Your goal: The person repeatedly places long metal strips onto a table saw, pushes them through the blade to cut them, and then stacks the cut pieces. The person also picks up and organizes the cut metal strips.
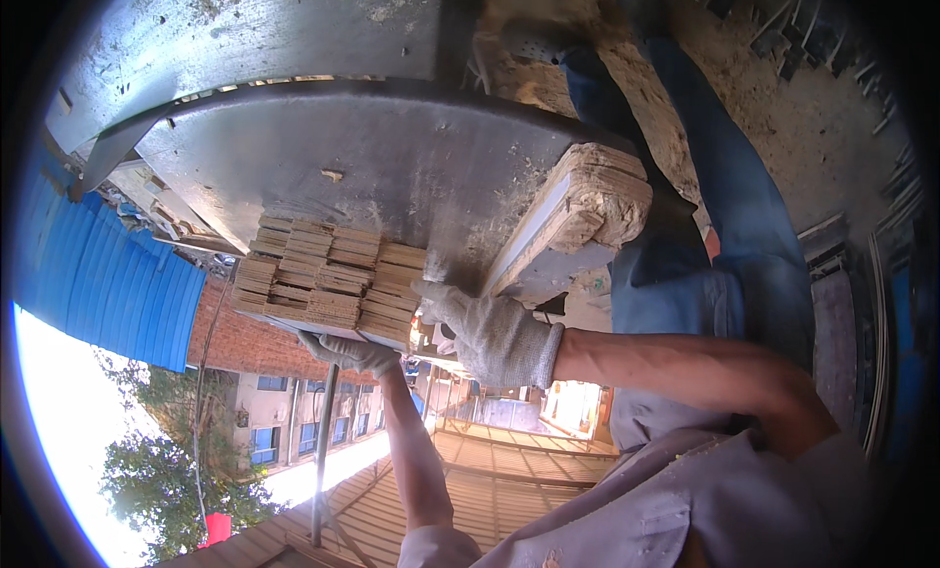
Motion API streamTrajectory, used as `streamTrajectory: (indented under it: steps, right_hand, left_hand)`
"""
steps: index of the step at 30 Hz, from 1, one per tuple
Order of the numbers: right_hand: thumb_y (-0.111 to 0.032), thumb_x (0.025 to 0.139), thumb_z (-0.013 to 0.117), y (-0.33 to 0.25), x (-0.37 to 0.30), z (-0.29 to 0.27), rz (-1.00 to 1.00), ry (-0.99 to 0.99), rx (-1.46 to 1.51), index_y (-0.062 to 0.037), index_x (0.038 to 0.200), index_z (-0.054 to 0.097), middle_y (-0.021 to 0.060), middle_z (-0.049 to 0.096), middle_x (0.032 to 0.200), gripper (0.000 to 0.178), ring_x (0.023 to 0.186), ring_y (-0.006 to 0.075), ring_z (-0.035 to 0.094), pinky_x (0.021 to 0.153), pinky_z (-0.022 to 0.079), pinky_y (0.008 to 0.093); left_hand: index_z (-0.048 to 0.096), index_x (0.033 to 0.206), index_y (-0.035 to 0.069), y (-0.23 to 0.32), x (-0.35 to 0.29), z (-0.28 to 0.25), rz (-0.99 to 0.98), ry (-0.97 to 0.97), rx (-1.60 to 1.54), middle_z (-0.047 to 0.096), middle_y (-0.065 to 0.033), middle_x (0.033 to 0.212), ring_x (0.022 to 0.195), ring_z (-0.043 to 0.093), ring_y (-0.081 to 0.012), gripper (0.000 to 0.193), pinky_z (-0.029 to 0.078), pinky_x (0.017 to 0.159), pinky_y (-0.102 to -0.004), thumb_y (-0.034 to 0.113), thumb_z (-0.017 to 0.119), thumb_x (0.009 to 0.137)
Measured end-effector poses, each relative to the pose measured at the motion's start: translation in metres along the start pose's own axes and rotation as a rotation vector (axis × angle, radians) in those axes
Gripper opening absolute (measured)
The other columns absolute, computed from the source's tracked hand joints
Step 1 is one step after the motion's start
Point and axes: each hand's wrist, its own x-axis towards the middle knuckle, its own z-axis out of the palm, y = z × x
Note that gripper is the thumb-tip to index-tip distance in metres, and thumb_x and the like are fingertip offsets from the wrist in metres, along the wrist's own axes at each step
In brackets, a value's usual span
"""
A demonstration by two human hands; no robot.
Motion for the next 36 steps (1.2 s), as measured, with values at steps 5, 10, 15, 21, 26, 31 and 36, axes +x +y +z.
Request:
streamTrajectory:
  steps: [5, 10, 15, 21, 26, 31, 36]
  right_hand:
    - [-0.013, 0.087, 0.072, 0.003, 0.007, -0.006, 0.005, 0.038, 0.182, 0.0099, 0.149, 0.036, 0.0241, 0.062, 0.133, 0.076, 0.104, 0.0387, 0.07, 0.092, 0.057, 0.0434]
    - [-0.011, 0.09, 0.068, 0.005, 0.01, -0.001, -0.023, 0.081, 0.152, 0.0086, 0.144, 0.036, 0.0247, 0.063, 0.121, 0.066, 0.1, 0.0383, 0.07, 0.087, 0.057, 0.0446]
    - [-0.011, 0.092, 0.062, -0.017, 0.015, -0.02, 0.193, -0.013, 0.124, 0.0041, 0.132, 0.044, 0.033, 0.06, 0.124, 0.046, 0.084, 0.0428, 0.072, 0.073, 0.058, 0.0514]
    - [-0.004, 0.093, 0.064, -0.003, 0.019, 0.01, 0.149, 0.143, 0.121, -0.0012, 0.145, 0.036, 0.0257, 0.064, 0.119, 0.059, 0.086, 0.0388, 0.073, 0.071, 0.06, 0.0472]
    - [-0.006, 0.091, 0.068, -0.017, 0.038, 0.003, 0.252, 0.191, 0.07, 0.0009, 0.146, 0.036, 0.0242, 0.066, 0.119, 0.064, 0.098, 0.0399, 0.073, 0.085, 0.059, 0.0482]
    - [-0.016, 0.09, 0.062, -0.011, 0.041, 0.003, 0.194, 0.201, 0.107, 0.0053, 0.131, 0.039, 0.0324, 0.067, 0.11, 0.052, 0.099, 0.0445, 0.071, 0.085, 0.056, 0.0505]
    - [-0.019, 0.09, 0.061, -0.021, 0.032, 0.0, 0.244, 0.112, 0.092, 0.0073, 0.131, 0.038, 0.0313, 0.067, 0.11, 0.054, 0.098, 0.0452, 0.071, 0.085, 0.055, 0.0512]
  left_hand:
    - [0.048, 0.15, -0.004, 0.001, 0.006, 0.006, 0.055, -0.056, -0.028, 0.051, -0.0264, 0.148, 0.137, 0.051, -0.0404, 0.107, 0.04, 0.114, -0.0629, 0.086, 0.033, 0.093]
    - [0.046, 0.151, -0.002, -0.019, 0.001, 0.006, 0.05, 0.008, 0.001, 0.048, -0.0252, 0.15, 0.137, 0.05, -0.0401, 0.102, 0.041, 0.115, -0.0629, 0.082, 0.031, 0.096]
    - [0.042, 0.152, 0.001, -0.045, -0.005, -0.003, 0.383, -0.044, 0.173, 0.044, -0.0238, 0.152, 0.141, 0.046, -0.0401, 0.092, 0.037, 0.12, -0.0637, 0.075, 0.026, 0.101]
    - [0.043, 0.153, 0.0, -0.005, 0.0, -0.001, 0.073, -0.075, 0.013, 0.042, -0.0246, 0.155, 0.146, 0.041, -0.0402, 0.1, 0.035, 0.121, -0.063, 0.081, 0.029, 0.097]
    - [0.044, 0.153, 0.0, 0.004, 0.003, 0.0, 0.0, -0.042, 0.004, 0.042, -0.0251, 0.156, 0.147, 0.039, -0.0406, 0.105, 0.031, 0.123, -0.0638, 0.086, 0.031, 0.094]
    - [0.042, 0.154, 0.001, -0.007, -0.004, -0.006, -0.034, 0.073, 0.09, 0.044, -0.0251, 0.15, 0.142, 0.043, -0.0402, 0.104, 0.036, 0.12, -0.0626, 0.085, 0.029, 0.095]
    - [0.045, 0.151, -0.001, -0.002, -0.01, -0.017, -0.066, 0.115, 0.155, 0.046, -0.0259, 0.146, 0.138, 0.047, -0.0408, 0.103, 0.04, 0.117, -0.0596, 0.084, 0.029, 0.096]
